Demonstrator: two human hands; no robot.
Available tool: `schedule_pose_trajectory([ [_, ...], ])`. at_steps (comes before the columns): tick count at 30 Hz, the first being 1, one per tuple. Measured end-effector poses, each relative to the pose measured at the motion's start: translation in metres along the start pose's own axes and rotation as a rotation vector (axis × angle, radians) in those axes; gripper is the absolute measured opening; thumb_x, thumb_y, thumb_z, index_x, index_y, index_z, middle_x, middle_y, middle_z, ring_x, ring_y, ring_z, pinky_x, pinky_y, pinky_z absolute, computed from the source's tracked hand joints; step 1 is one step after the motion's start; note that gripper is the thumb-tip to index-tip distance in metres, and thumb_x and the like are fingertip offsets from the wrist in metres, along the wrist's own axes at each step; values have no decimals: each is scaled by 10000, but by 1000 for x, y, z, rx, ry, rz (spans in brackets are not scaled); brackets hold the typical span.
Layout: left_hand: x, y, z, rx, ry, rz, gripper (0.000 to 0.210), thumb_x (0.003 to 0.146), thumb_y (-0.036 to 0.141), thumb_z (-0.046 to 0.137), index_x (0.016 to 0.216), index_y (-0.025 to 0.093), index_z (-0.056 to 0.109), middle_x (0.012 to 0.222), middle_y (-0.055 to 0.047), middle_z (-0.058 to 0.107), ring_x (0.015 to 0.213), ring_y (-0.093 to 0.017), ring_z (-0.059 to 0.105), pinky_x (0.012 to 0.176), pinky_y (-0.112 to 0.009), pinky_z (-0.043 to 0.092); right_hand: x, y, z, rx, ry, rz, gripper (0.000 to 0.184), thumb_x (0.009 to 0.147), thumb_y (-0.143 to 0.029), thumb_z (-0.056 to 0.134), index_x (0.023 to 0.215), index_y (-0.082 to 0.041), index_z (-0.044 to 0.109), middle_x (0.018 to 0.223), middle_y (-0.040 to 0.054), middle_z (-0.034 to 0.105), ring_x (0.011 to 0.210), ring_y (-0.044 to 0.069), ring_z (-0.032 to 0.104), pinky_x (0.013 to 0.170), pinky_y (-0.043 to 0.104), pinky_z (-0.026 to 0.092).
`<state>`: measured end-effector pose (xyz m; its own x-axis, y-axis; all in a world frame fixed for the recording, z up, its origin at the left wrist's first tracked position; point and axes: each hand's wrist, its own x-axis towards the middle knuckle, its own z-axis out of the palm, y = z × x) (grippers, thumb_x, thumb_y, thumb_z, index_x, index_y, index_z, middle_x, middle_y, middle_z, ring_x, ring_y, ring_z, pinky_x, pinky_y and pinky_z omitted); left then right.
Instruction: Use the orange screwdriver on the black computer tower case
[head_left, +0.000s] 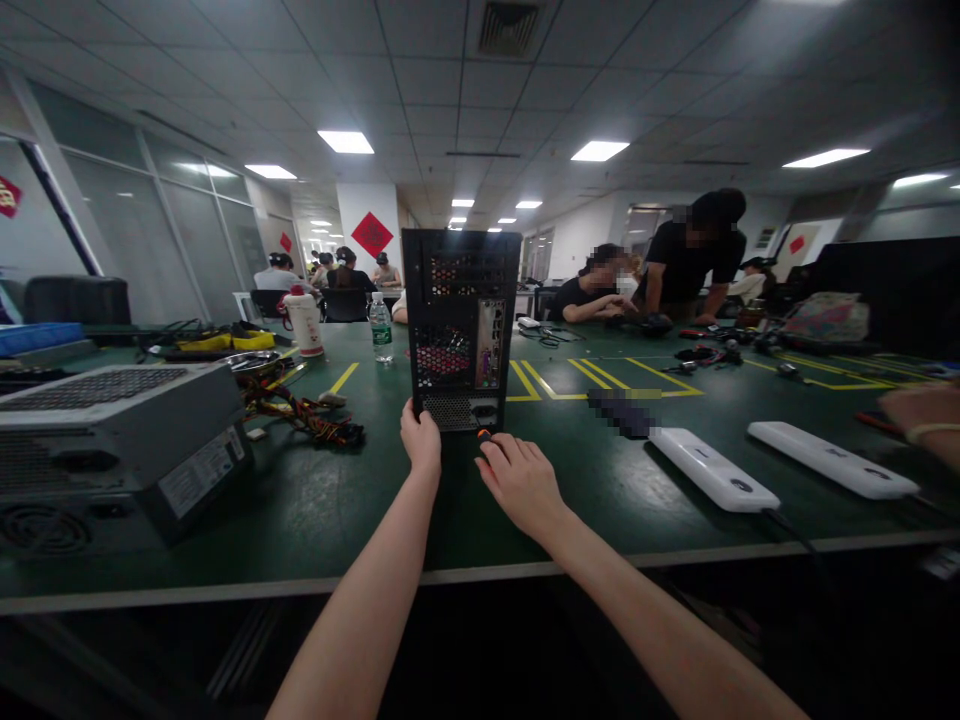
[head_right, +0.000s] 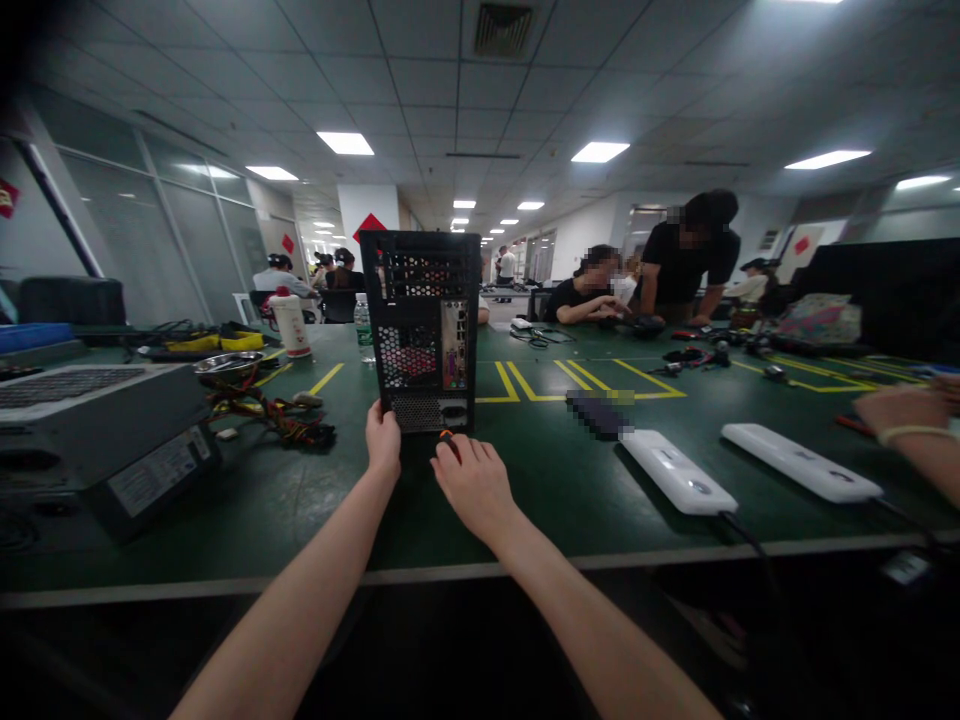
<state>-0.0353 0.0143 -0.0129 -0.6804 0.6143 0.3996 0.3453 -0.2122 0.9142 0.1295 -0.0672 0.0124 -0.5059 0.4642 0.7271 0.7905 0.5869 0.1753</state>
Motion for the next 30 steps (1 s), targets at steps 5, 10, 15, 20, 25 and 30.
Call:
schedule_pose_trajectory([
  [5, -3, 2, -1, 88, -3, 41, 448, 739, 142, 377, 1182, 211, 391, 1124, -58, 514, 1046, -169, 462, 899, -303, 326, 1, -3, -1, -4, -21, -39, 209, 816, -203, 378, 986, -146, 484, 1031, 89, 521, 905, 177, 486, 768, 308, 347],
  [10, -4, 4, -1, 120, -8, 58, 471, 728, 144, 404, 1195, 208, 378, 1125, -68, 509, 1069, -185, 443, 918, -330, 308, 1, -1, 2, -38, -6, -21, 216, 842, -219, 352, 1007, -144, 470, 996, 83, 534, 828, 152, 509, 722, 281, 352],
  [15, -5, 5, -2, 121, -19, 51, 482, 719, 151, 427, 1195, 203, 378, 1139, -76, 500, 1090, -194, 424, 935, -338, 289, 1, 0, 1, -21, -2, 20, 197, 843, -253, 357, 958, -151, 480, 954, 75, 539, 814, 151, 510, 707, 275, 352],
  [20, -5, 7, -2, 94, -7, 47, 469, 717, 164, 432, 1184, 194, 393, 1149, -81, 494, 1107, -197, 410, 952, -340, 269, 1, -2, -1, -3, -25, -14, 208, 821, -243, 378, 980, -151, 474, 1046, 85, 509, 860, 172, 496, 737, 301, 352],
  [25, -6, 7, -2, 77, -10, 30, 475, 717, 178, 441, 1189, 193, 389, 1167, -84, 481, 1122, -200, 395, 964, -345, 251, -1, -1, 3, -5, -15, -41, 228, 837, -212, 345, 1019, -141, 463, 1044, 87, 520, 864, 166, 500, 738, 292, 352],
  [30, -5, 6, -2, 82, -18, 35, 483, 720, 196, 440, 1198, 186, 377, 1185, -90, 464, 1132, -198, 382, 971, -337, 237, -1, 2, 5, -22, 7, 12, 201, 849, -253, 348, 970, -163, 480, 930, 65, 551, 798, 149, 514, 697, 271, 349],
])
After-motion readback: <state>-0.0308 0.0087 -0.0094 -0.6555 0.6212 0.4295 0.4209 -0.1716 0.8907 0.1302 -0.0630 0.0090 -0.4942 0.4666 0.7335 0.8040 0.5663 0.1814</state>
